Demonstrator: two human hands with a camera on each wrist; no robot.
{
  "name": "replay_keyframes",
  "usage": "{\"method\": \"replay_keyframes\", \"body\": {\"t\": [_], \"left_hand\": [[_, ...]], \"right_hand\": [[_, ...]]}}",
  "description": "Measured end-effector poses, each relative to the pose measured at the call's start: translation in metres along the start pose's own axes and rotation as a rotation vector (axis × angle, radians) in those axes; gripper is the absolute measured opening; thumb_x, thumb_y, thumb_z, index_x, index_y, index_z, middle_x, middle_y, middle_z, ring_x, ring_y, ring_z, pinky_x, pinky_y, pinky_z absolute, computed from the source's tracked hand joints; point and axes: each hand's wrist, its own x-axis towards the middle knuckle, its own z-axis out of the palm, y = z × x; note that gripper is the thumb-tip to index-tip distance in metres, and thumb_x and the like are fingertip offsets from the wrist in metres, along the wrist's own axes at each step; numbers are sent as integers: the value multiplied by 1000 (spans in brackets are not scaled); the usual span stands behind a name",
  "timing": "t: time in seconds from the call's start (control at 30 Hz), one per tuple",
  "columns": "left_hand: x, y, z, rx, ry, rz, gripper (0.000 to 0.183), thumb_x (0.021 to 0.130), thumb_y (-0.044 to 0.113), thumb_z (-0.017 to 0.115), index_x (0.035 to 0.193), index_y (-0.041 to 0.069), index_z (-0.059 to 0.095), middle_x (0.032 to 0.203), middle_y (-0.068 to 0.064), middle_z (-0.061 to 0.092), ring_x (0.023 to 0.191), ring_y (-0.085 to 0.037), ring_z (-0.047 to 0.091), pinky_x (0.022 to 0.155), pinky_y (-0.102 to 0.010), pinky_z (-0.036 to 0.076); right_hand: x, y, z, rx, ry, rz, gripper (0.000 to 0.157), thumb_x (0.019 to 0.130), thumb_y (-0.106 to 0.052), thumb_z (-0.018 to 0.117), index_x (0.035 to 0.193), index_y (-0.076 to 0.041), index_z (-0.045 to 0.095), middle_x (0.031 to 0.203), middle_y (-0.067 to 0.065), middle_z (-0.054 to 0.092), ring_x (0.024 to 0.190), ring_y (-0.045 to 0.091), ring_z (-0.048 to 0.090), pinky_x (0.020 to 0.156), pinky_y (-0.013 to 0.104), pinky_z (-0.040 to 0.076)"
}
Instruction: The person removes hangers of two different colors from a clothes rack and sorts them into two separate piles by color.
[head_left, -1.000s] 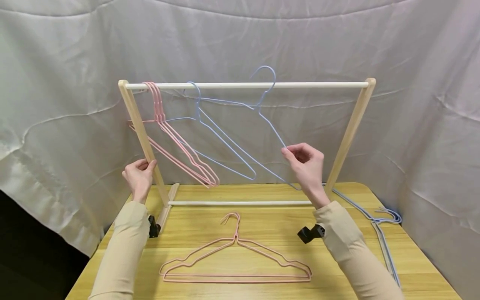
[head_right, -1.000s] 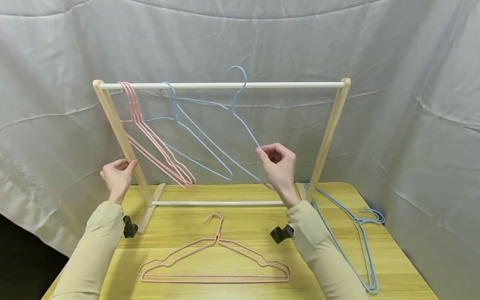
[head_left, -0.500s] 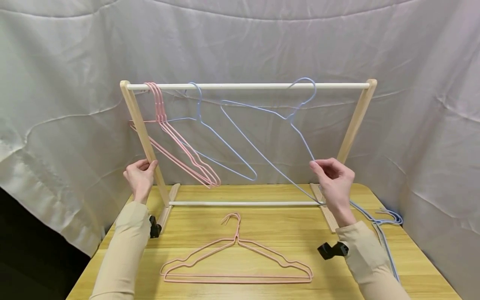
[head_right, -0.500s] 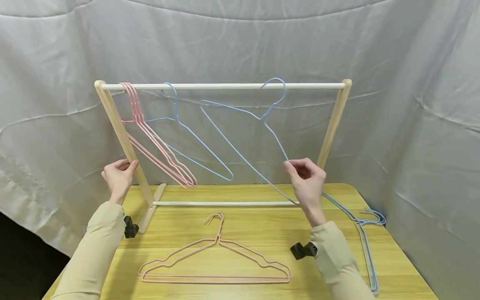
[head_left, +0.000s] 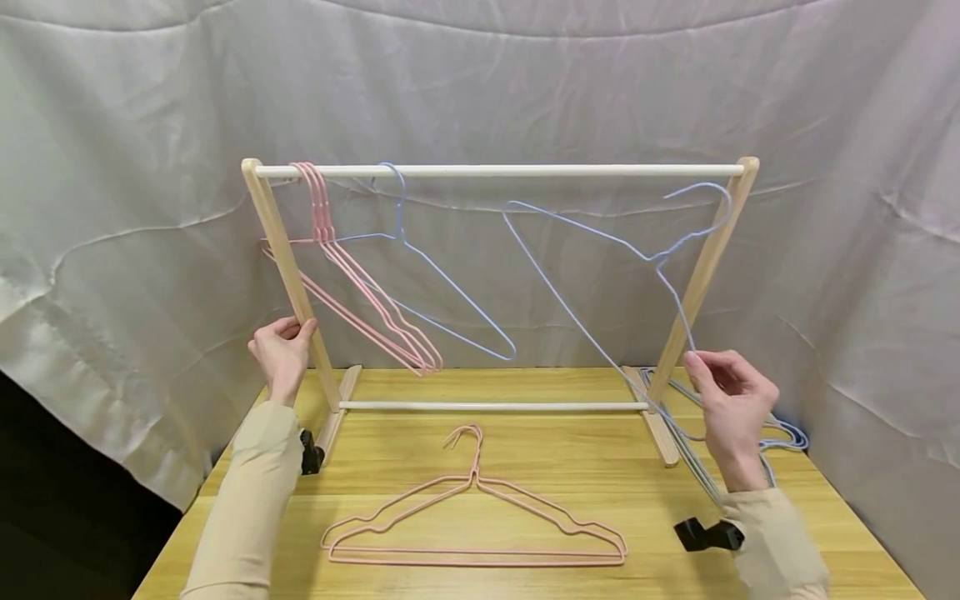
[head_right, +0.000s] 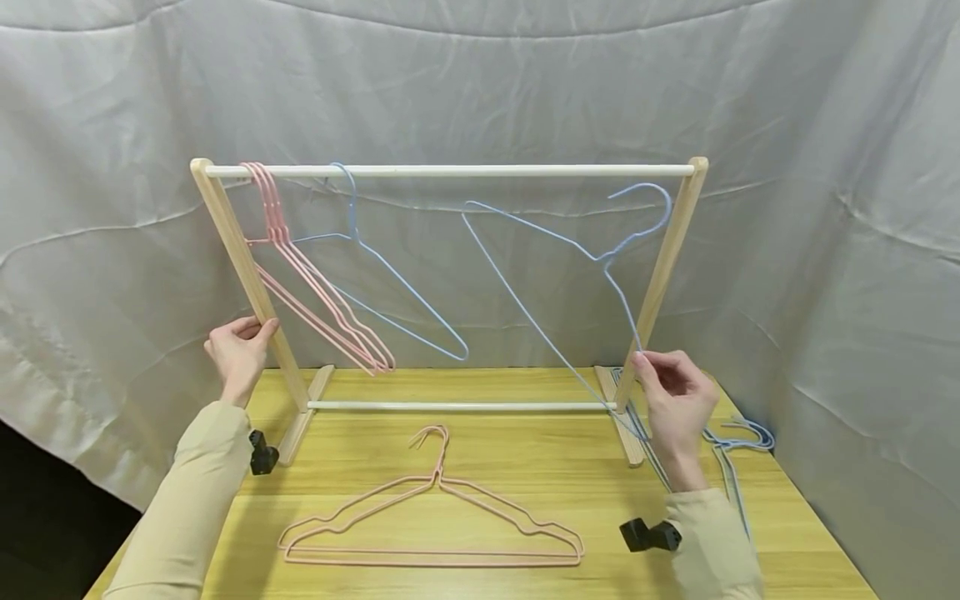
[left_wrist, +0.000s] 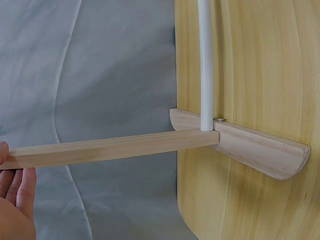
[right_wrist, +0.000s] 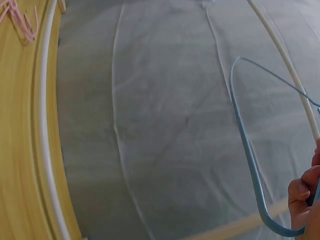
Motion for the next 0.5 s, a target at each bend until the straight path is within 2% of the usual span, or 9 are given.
{"method": "replay_keyframes", "body": {"t": [0.07,0.13,0.37,0.5], "left_hand": [[0,0,0,-10,-3,-3,30,92,20,74,111,-3,75,110,-25,73,118,-30,64,74,-9,38],[0,1,0,-16,-5,-7,30,91,19,74,111,-4,75,111,-26,72,125,-30,58,78,-9,35],[0,1,0,-12,-5,-11,29,92,19,74,111,-3,75,111,-25,73,121,-29,62,74,-9,38],[0,1,0,-16,-5,-6,29,91,19,74,111,-3,75,111,-25,73,126,-28,58,78,-11,36]], "right_hand": [[-1,0,-11,8,27,-7,5,83,15,70,88,16,70,75,2,73,65,8,65,61,12,53],[-2,0,-21,38,54,-24,5,83,16,70,87,18,69,73,3,72,63,8,64,61,13,53],[-1,4,-47,158,162,-105,7,79,22,68,84,26,65,68,9,72,56,13,66,57,16,54],[0,4,-59,256,212,-115,6,78,26,67,83,27,64,67,13,71,54,15,66,55,18,54]]}}
